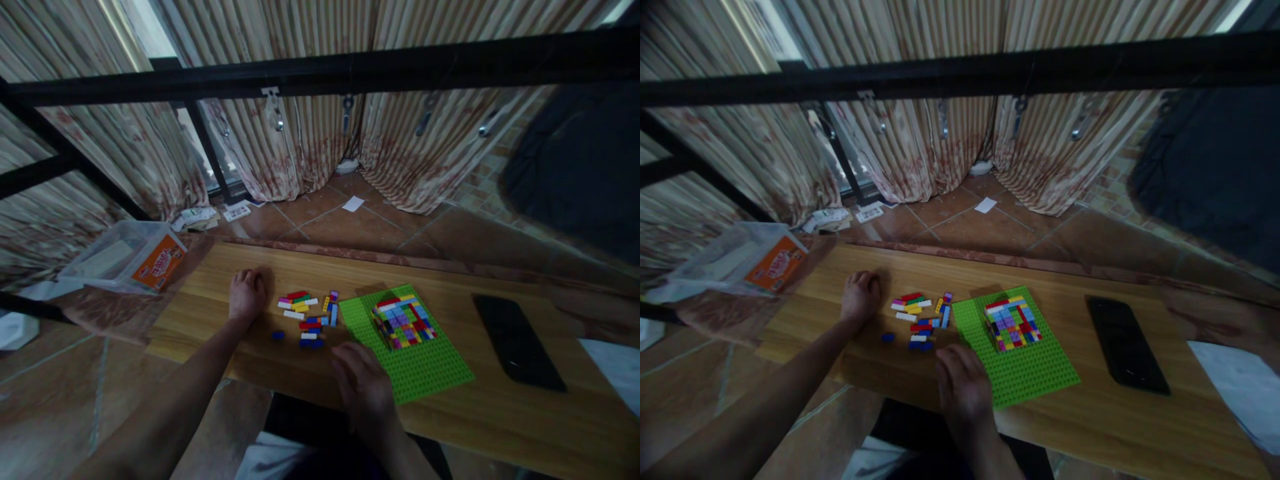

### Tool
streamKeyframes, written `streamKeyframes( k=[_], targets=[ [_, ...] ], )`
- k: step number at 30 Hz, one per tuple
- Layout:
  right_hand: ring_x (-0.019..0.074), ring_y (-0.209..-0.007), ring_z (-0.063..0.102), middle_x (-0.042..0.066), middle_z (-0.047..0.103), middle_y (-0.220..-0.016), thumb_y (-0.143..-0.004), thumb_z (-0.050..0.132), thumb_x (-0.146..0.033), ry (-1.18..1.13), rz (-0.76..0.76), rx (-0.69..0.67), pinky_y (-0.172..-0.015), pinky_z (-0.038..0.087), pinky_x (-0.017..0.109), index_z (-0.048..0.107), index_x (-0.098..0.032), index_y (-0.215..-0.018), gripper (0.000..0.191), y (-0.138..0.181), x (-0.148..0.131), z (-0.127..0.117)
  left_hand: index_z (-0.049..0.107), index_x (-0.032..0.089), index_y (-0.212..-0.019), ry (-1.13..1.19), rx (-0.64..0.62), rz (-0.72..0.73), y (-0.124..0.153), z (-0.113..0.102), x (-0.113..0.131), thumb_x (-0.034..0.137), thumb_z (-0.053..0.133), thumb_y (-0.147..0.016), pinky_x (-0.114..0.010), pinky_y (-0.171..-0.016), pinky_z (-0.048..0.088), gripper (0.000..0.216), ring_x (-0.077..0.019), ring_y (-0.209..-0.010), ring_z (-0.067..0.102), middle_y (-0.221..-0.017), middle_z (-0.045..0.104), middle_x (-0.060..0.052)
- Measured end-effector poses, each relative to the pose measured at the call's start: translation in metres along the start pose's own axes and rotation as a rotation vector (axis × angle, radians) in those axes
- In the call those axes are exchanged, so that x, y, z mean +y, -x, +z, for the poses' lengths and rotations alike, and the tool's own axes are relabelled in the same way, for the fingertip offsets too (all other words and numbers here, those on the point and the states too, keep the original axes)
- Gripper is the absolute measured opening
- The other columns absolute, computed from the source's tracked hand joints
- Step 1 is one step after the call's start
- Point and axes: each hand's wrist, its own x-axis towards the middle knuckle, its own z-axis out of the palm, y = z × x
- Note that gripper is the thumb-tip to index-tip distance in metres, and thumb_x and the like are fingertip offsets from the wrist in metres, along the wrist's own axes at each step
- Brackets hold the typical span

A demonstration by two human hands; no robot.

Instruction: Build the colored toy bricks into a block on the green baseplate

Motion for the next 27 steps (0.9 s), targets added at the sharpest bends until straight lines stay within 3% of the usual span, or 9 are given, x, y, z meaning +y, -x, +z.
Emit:
streamKeyframes(
  k=[5, 21, 27],
  targets=[
    [0.0227, -0.098, 0.065, 0.009, 0.068, -0.103, -0.094, 0.049, -0.019, 0.066, -0.105, -0.026, -0.085, 0.055, 0.040, 0.066, -0.023, -0.107, 0.022, -0.010, 0.000, 0.026, 0.066, 0.015, -0.098, 0.009, -0.015, -0.012, 0.000, -0.001, 0.002, 0.022, 0.043, -0.085, -0.043, -0.093, 0.044, 0.027, -0.0291, -0.100, 0.055, -0.103, 0.064, -0.014],
    [0.0246, -0.098, 0.055, 0.007, 0.064, -0.104, -0.094, 0.049, -0.025, 0.209, -0.125, -0.153, -0.092, 0.042, 0.043, 0.067, -0.023, -0.105, 0.020, -0.058, -0.011, 0.050, 0.067, 0.016, -0.098, 0.032, -0.008, -0.021, 0.002, -0.001, 0.003, 0.021, 0.043, -0.086, -0.044, -0.092, 0.046, 0.027, -0.0286, -0.100, 0.057, -0.103, 0.065, -0.014],
    [0.0270, -0.095, 0.052, 0.008, 0.064, -0.096, -0.092, 0.053, -0.025, 0.295, -0.084, -0.261, -0.083, 0.041, 0.043, 0.068, -0.024, -0.095, 0.016, -0.081, -0.029, 0.068, 0.067, 0.016, -0.099, 0.026, 0.007, -0.019, 0.002, -0.001, 0.002, 0.021, 0.044, -0.085, -0.044, -0.091, 0.047, 0.027, -0.0287, -0.099, 0.057, -0.102, 0.065, -0.014]
  ],
)
